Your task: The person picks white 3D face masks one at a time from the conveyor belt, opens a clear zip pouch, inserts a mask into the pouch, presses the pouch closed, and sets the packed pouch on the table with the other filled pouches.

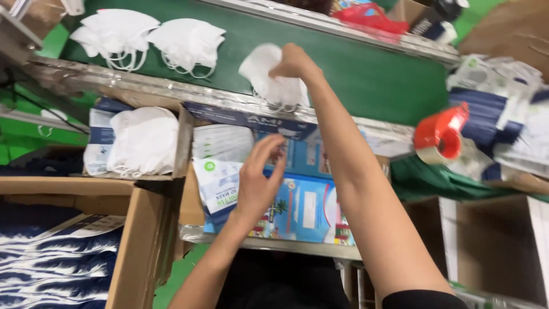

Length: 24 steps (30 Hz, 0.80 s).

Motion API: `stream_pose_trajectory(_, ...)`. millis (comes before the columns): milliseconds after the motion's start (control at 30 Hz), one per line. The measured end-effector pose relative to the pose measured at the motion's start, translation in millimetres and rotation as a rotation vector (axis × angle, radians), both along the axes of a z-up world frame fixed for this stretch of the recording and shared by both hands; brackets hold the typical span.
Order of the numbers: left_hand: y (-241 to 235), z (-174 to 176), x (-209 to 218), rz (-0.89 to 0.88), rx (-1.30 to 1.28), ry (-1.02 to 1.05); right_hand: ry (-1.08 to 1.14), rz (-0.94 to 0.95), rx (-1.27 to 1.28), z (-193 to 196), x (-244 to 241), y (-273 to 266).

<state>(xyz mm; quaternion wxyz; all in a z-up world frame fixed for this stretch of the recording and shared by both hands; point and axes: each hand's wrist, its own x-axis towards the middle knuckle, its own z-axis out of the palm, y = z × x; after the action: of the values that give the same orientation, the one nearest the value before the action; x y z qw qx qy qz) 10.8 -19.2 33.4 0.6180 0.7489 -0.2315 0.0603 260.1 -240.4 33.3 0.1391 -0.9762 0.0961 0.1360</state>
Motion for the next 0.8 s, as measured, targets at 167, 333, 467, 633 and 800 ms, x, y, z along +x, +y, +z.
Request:
stream_pose_trajectory(167, -43, 27, -10, 0.138, 0.269, -0.453, -0.773, 0.015, 0.653, 17, -161, -12)
stream_pose_trajectory(333, -54, -37, -16, 0.192, 0.431, -0.555, -0.579, 0.359, 1.071, 13, -266, -30)
stream_pose_trajectory(467, -28, -77, -44, 0.194, -0.084, 0.146, -0.529, -0.112, 0.771, -40, -160, -66)
stream_pose_trajectory(633, -3, -95, -51, 0.249, -0.23, 0.44, -0.687, -0.28, 0.049, -56, -57, -52)
stream_pose_trajectory(800, 35, -120, -29, 0.347, -0.423, 0.377, -1.182, -0.166, 0.367, -49, -104, -14)
